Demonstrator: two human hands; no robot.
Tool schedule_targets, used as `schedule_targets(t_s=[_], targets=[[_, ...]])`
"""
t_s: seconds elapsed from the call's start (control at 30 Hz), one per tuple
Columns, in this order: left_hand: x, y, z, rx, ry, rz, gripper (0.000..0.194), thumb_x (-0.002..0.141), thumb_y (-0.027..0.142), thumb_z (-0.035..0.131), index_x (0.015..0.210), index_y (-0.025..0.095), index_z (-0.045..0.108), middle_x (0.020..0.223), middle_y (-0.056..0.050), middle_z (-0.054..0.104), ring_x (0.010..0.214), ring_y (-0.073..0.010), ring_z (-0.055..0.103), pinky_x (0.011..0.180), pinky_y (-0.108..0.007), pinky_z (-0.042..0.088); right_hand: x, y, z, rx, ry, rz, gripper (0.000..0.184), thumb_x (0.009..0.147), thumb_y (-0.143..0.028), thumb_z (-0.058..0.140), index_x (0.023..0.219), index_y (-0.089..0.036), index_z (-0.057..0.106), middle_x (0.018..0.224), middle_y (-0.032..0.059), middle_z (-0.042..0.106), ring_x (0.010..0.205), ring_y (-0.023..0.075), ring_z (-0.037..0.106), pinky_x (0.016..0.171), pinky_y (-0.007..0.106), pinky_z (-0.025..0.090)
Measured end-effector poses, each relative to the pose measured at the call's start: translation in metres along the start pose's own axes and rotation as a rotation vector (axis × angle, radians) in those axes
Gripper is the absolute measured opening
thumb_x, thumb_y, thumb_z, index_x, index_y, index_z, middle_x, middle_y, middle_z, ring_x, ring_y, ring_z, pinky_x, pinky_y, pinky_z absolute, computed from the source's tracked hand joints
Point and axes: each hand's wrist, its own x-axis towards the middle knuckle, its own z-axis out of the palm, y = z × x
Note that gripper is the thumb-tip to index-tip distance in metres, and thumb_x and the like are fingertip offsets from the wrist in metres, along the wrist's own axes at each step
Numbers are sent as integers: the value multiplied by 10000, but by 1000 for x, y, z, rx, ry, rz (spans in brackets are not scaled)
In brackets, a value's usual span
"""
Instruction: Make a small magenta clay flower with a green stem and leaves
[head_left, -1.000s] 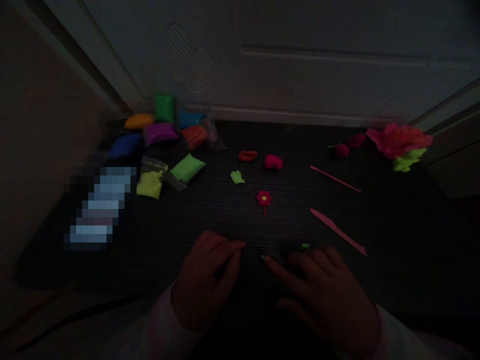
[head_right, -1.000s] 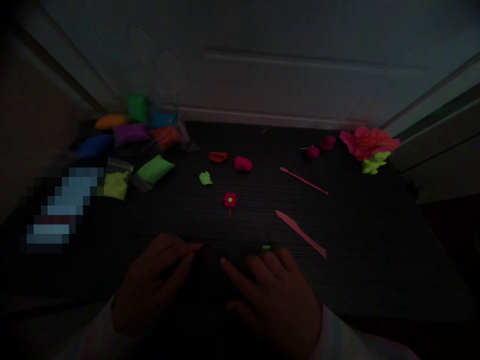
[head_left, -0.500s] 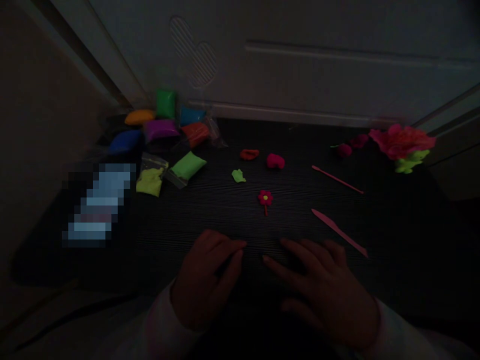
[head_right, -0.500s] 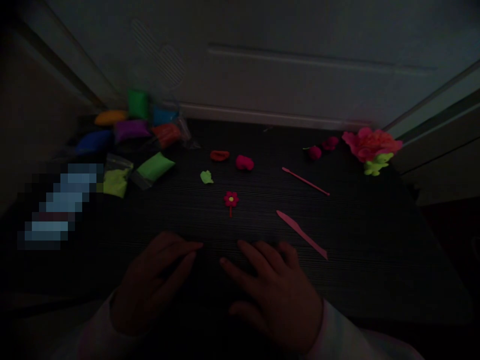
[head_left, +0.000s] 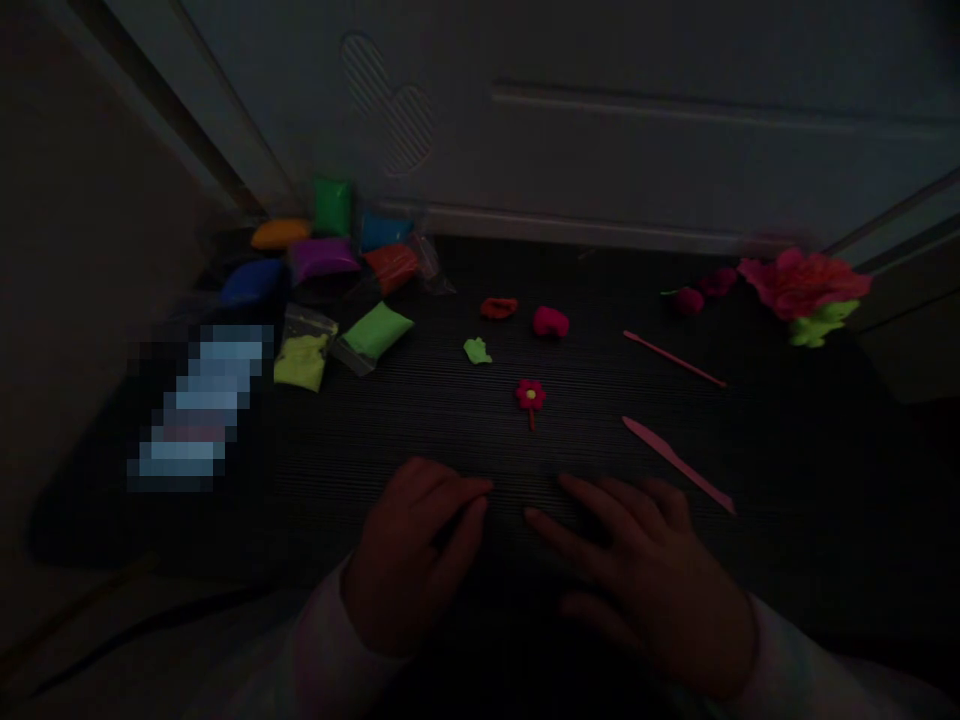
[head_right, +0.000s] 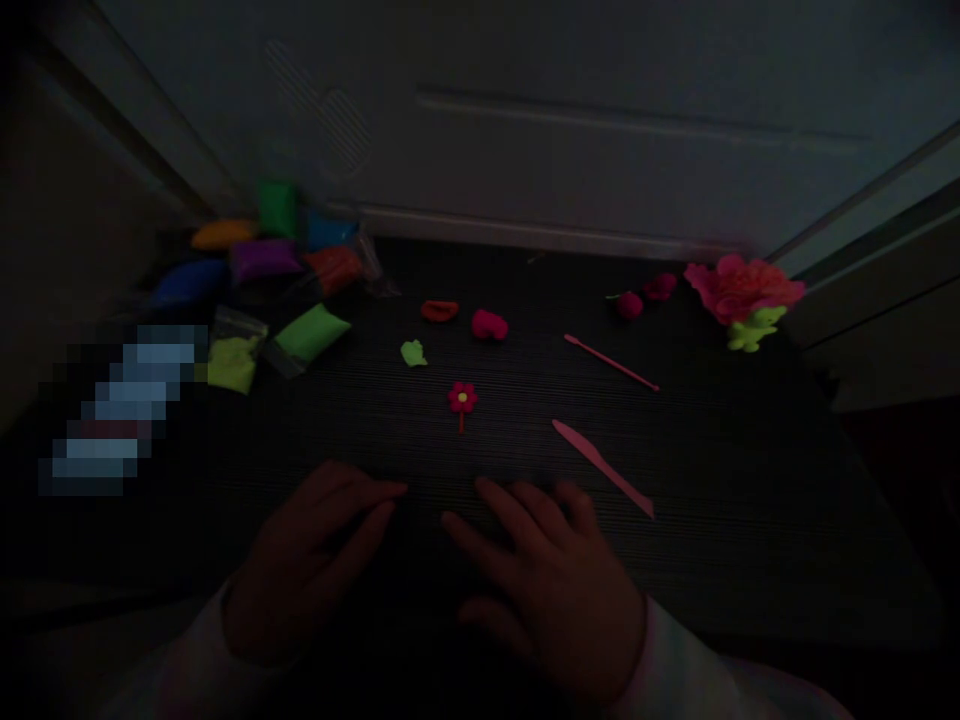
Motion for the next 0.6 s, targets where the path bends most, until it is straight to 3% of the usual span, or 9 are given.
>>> schedule_targets(t_s=[0.2,0.43,0.6], targets=[[-1,0,2,8,9,-3,164,769,140,492,882,142,611,722,-36,592,699,-135,544,632,-276,462,-2,1,1,22,-10,4,539,760,-544,425,1261,-361,344,1188,70,500,978,244,438,802,411,248],[-2,0,2,12,4,-2,168,774,152,484,888,156,607,727,-31,597,701,-135,545,634,-279,462,0,1,1,32,28,40,452,773,-520,428,1185,-338,458,1148,71,528,953,235,457,787,401,261],[-1,1,1,10,1,-10,165,765,145,496,880,140,614,725,-38,600,707,-138,550,638,-278,463,-4,2,-1,57,33,29,486,776,-441,472,1232,-286,413,1167,99,499,965,247,451,789,411,280]])
